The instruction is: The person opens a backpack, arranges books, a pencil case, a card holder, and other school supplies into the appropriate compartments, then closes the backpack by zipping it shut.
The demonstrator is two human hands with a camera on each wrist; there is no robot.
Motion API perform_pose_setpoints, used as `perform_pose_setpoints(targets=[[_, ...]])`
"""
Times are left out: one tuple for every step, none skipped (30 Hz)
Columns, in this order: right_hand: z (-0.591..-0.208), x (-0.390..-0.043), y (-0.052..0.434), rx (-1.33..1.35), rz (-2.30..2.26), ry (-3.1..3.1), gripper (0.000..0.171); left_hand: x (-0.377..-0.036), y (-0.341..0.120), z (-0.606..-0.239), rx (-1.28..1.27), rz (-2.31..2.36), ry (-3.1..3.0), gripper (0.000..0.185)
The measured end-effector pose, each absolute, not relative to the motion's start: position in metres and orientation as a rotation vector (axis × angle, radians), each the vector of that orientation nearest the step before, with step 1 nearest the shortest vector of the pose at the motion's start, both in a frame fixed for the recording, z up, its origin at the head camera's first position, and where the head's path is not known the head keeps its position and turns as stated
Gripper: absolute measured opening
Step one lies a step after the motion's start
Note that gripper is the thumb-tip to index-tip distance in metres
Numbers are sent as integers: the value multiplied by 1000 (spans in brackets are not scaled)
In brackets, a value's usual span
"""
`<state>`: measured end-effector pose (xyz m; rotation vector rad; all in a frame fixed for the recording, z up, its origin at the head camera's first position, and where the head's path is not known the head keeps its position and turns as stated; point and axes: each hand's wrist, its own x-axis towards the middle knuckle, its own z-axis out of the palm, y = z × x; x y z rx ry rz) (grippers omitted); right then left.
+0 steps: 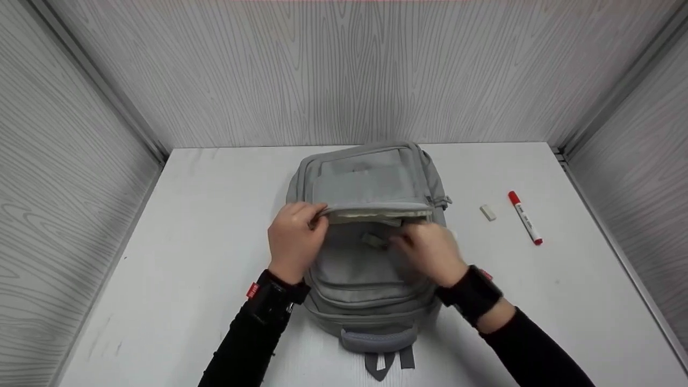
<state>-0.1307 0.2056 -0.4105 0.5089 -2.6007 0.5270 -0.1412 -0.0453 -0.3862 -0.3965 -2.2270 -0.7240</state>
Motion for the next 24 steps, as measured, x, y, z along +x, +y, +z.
perform_pose_setpoints(targets=[[-402,-131,218,465,577,-2588,15,-141,-46,-386,-394,-724,-2227,14],[-395,-133,233,406,610,-2569,17,-141,-46,-386,-392,-725,-2228,14],[-391,-138,250,335,642,-2542,18,-141,-47,-386,-391,-727,-2229,14],[-390,-144,268,252,673,-2516,18,-140,-47,-386,-389,-727,-2231,14],[-393,-151,288,160,696,-2497,20,-140,-47,-385,-388,-730,-2232,14],[-398,-158,307,60,715,-2489,21,-140,-47,-385,-388,-733,-2235,14],[-406,-165,326,-38,720,-2500,22,-140,-47,-385,-388,-735,-2238,14],[-416,-172,344,-123,719,-2515,23,-140,-47,-386,-389,-737,-2241,14],[-426,-178,359,-202,719,-2555,24,-140,-47,-386,-391,-735,-2244,14],[-436,-182,373,-265,711,-2616,25,-139,-46,-386,-391,-733,-2245,14],[-446,-186,385,-301,699,-2685,27,-139,-46,-386,-391,-730,-2245,14],[-455,-190,394,-325,693,-2755,29,-139,-46,-386,-393,-726,-2246,14],[-463,-193,401,-332,686,-2818,32,-138,-46,-386,-392,-722,-2248,14],[-470,-196,405,-336,688,-2877,36,-138,-46,-386,-393,-719,-2248,14],[-476,-199,409,-340,689,-2928,39,-138,-46,-386,-392,-717,-2248,14],[-481,-202,410,-339,690,-2969,42,-137,-46,-385,-391,-716,-2249,14],[-485,-205,411,-346,697,-3003,45,-137,-46,-385,-391,-715,-2251,14],[-488,-208,410,-361,701,-3028,46,-137,-46,-385,-391,-715,-2254,14],[-491,-210,409,-374,697,-3049,47,-137,-46,-385,-390,-715,-2256,14],[-494,-212,407,-385,688,-3066,46,-137,-46,-385,-390,-716,-2258,14],[-496,-214,405,-393,675,-3075,44,-136,-46,-385,-390,-714,-2260,14],[-497,-215,403,-399,660,-3080,41,-136,-46,-385,-390,-712,-2262,14],[-499,-217,400,-410,645,-3082,37,-136,-46,-385,-389,-710,-2262,14],[-500,-219,397,-419,626,-3081,35,-136,-47,-385,-386,-708,-2264,14]])
